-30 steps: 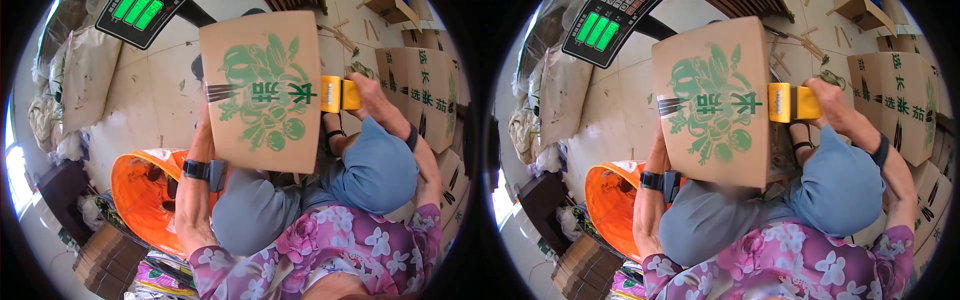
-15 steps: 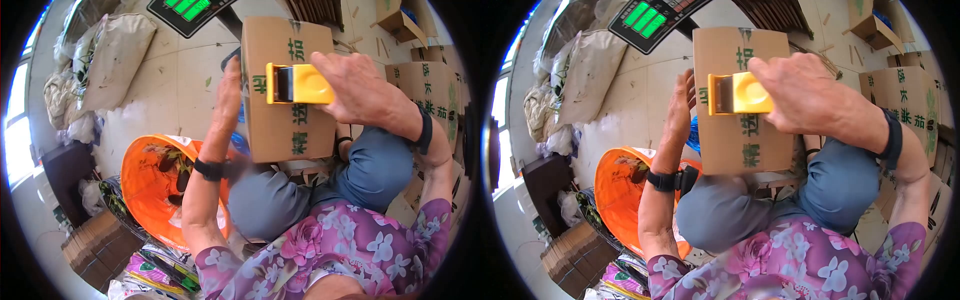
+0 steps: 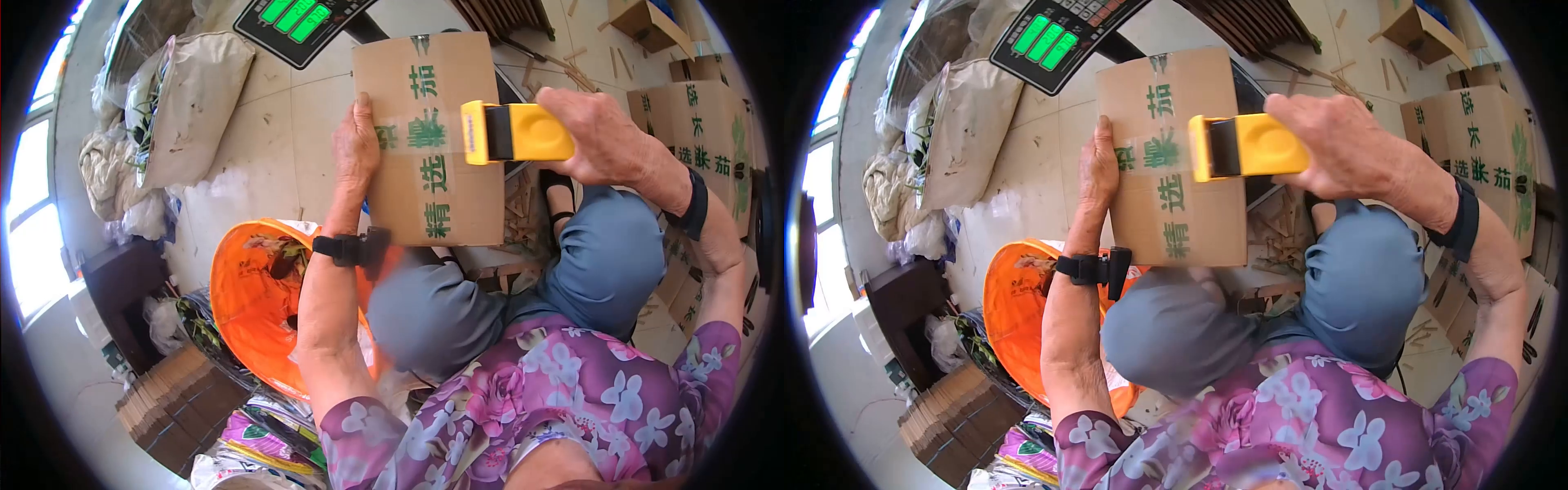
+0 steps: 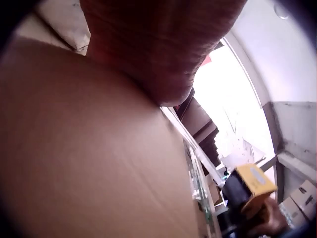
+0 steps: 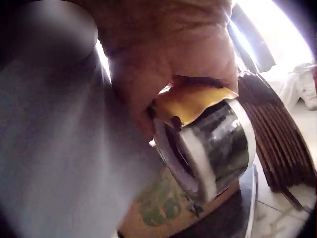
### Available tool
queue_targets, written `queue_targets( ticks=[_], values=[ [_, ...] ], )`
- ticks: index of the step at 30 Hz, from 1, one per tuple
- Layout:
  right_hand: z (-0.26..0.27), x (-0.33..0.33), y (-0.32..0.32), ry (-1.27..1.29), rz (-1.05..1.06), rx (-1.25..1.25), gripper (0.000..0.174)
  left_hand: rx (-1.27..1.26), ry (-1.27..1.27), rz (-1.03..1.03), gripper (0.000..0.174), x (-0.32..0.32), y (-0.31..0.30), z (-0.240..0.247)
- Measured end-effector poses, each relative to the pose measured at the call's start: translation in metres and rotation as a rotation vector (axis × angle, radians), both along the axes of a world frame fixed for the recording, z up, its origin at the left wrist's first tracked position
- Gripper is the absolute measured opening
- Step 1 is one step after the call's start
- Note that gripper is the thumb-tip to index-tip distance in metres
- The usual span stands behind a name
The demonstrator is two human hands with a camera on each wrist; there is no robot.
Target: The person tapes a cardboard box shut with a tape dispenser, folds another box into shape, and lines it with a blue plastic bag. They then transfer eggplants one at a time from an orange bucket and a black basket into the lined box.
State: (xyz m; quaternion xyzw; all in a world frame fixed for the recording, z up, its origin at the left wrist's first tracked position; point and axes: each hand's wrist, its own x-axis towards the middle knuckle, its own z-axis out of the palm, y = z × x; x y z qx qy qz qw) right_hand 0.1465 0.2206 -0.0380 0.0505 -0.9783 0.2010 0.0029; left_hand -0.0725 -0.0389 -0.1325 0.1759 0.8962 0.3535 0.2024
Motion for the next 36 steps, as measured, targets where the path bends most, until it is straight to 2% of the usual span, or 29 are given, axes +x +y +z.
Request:
queue_targets(
  ticks=[2, 3, 7, 12, 20, 22, 26, 28, 30, 32, 34, 36],
  values=[
    [-0.021, 0.023, 0.015, 0.069, -0.024, -0.063, 0.049, -0.050, 0.022, 0.010, 0.074, -0.005, -0.007, -0.006],
    [-0.034, 0.037, 0.025, 0.025, -0.053, -0.096, 0.048, -0.088, 0.053, 0.034, 0.076, -0.007, -0.008, -0.008],
    [-0.090, 0.086, 0.051, 0.125, -0.129, -0.161, 0.051, -0.054, -0.012, 0.039, 0.079, 0.000, -0.002, 0.005],
    [-0.145, 0.131, 0.078, 0.083, -0.211, -0.210, 0.055, -0.051, -0.009, 0.087, 0.082, -0.007, -0.014, -0.003],
    [-0.186, 0.177, 0.096, -0.029, -0.333, -0.122, 0.059, -0.114, -0.055, 0.117, 0.083, -0.006, -0.011, 0.009],
    [-0.181, 0.158, 0.090, -0.017, -0.335, -0.095, 0.058, -0.094, -0.041, 0.098, 0.082, -0.008, -0.010, 0.010],
    [-0.177, 0.081, 0.041, -0.344, -0.303, 0.042, 0.044, -0.022, -0.023, 0.101, 0.081, -0.010, -0.014, 0.000],
    [-0.199, 0.052, 0.028, -0.021, -0.185, 0.081, 0.039, -0.038, -0.031, 0.077, 0.081, -0.007, -0.009, 0.007],
    [-0.207, 0.015, 0.003, -0.055, -0.053, 0.542, 0.032, -0.051, -0.041, 0.068, 0.081, -0.002, -0.006, 0.012],
    [-0.188, -0.017, -0.011, -0.163, -0.035, 0.528, 0.031, -0.135, -0.031, 0.070, 0.082, 0.001, -0.003, 0.015],
    [-0.172, -0.025, -0.018, -0.268, -0.015, 0.519, 0.030, -0.092, -0.074, 0.086, 0.082, 0.003, -0.005, 0.016],
    [-0.158, -0.028, -0.014, -0.416, -0.056, 0.365, 0.028, -0.025, -0.101, 0.094, 0.082, -0.002, 0.001, 0.011]
  ],
)
